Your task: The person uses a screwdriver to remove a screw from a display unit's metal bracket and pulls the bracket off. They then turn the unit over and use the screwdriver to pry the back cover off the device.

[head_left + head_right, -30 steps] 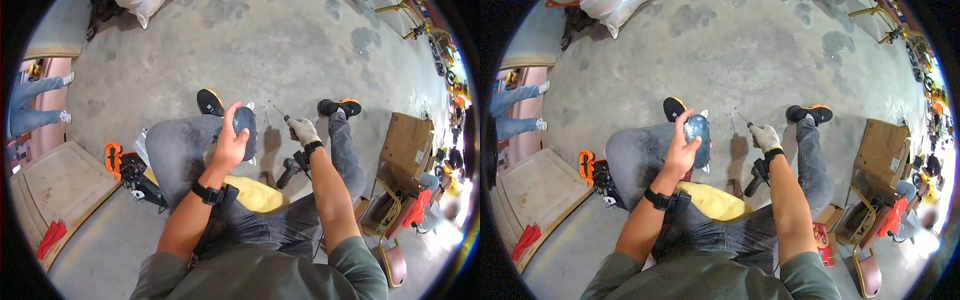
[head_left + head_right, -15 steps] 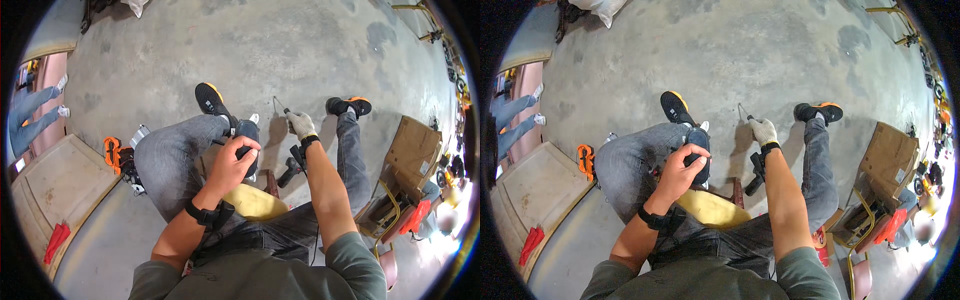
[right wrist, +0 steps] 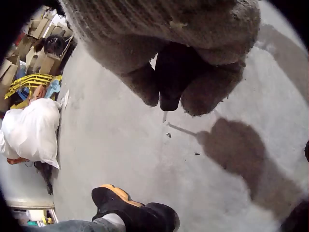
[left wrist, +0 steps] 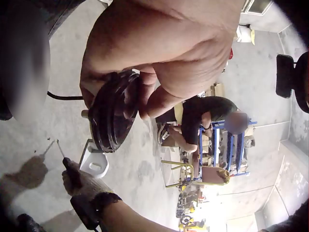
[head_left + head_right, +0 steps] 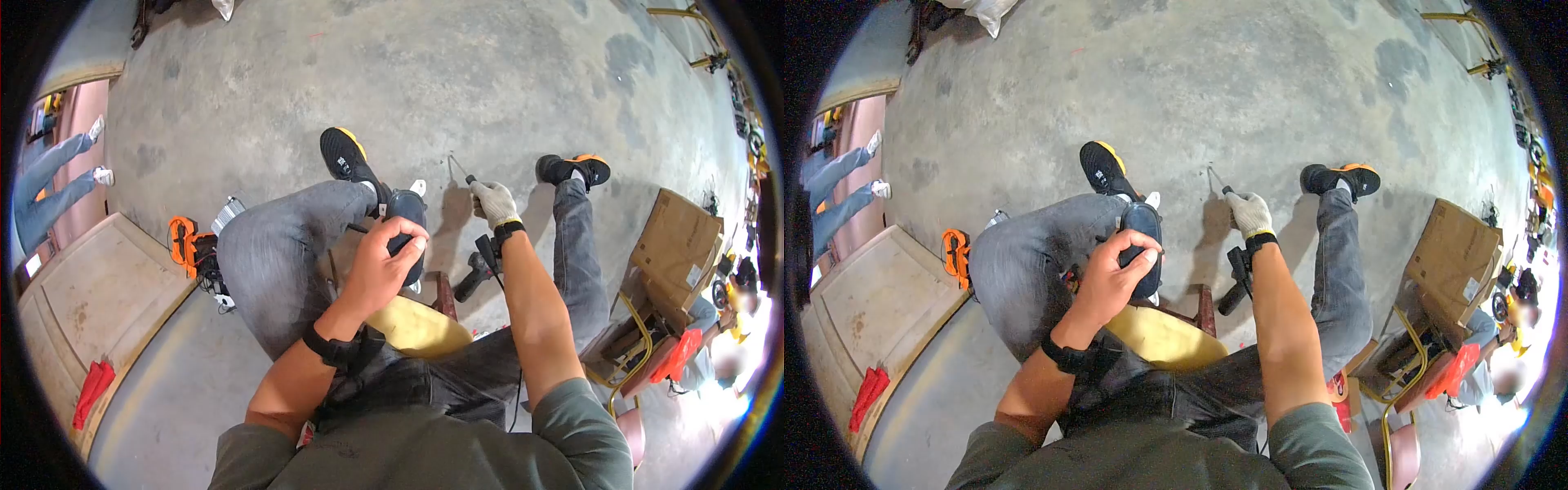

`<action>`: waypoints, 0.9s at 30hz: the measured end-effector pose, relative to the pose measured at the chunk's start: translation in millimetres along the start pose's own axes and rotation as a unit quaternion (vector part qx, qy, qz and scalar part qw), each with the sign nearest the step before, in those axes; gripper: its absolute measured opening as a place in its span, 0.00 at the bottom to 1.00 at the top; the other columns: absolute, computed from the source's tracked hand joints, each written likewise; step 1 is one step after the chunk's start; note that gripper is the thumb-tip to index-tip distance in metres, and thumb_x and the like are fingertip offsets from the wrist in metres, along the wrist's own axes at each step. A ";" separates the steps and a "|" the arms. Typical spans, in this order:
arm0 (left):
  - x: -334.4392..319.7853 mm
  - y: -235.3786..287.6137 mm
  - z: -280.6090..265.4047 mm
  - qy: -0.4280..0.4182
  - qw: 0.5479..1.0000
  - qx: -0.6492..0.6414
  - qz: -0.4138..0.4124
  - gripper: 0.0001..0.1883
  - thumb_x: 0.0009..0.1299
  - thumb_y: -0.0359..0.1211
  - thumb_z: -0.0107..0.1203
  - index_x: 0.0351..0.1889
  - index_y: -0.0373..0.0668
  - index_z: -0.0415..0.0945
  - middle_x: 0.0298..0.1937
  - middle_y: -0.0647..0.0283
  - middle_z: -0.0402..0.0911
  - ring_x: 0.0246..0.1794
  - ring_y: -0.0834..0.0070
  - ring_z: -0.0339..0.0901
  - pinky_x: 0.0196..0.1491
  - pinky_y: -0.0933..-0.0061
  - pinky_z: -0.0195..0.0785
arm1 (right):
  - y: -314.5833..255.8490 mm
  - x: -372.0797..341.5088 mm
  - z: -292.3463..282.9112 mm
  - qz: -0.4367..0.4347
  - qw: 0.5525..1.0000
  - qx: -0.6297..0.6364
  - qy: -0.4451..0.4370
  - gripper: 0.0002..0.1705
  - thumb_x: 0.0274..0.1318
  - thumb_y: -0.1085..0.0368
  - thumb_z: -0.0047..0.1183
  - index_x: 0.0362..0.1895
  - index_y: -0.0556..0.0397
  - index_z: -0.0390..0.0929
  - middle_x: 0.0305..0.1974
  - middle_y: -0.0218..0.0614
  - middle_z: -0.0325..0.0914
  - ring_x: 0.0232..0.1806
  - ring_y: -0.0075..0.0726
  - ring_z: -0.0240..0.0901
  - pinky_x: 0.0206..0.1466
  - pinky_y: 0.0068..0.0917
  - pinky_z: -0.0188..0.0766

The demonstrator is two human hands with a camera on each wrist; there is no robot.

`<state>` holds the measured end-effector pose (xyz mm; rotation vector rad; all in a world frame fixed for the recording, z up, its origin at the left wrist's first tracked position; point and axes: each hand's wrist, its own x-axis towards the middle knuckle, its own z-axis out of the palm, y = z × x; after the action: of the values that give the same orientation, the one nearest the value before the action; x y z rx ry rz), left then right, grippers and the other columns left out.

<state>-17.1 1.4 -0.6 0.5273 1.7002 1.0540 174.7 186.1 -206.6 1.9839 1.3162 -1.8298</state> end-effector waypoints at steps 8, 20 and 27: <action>6.5 -10.8 -0.7 -0.012 0.997 -0.069 -0.019 0.07 0.77 0.30 0.56 0.47 0.39 0.81 0.38 0.66 0.84 0.37 0.82 0.79 0.42 0.77 0.74 | -39.9 -118.5 -39.4 -0.047 0.995 0.049 -0.069 0.16 0.60 0.58 0.59 0.45 0.58 0.80 0.32 0.29 0.77 0.28 0.21 0.72 0.31 0.21 0.71; 9.8 -13.4 8.7 -0.061 0.993 -0.105 -0.011 0.12 0.77 0.34 0.59 0.54 0.40 0.82 0.42 0.68 0.83 0.41 0.83 0.79 0.46 0.79 0.72 | -31.1 -325.1 -66.2 -0.167 0.982 0.068 -0.055 0.19 0.60 0.61 0.57 0.52 0.60 0.80 0.32 0.27 0.78 0.29 0.19 0.71 0.34 0.18 0.67; 10.0 -16.6 5.1 -0.188 0.954 -0.234 0.002 0.14 0.78 0.33 0.57 0.57 0.38 0.78 0.48 0.63 0.83 0.48 0.75 0.82 0.55 0.72 0.75 | -12.0 -345.4 -58.9 -0.214 0.973 0.076 -0.035 0.18 0.64 0.66 0.54 0.55 0.62 0.79 0.32 0.28 0.77 0.29 0.18 0.71 0.33 0.17 0.70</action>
<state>-14.0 2.4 -20.4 0.3906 1.0686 1.2240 252.3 60.1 111.2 1.7828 1.7370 -2.2222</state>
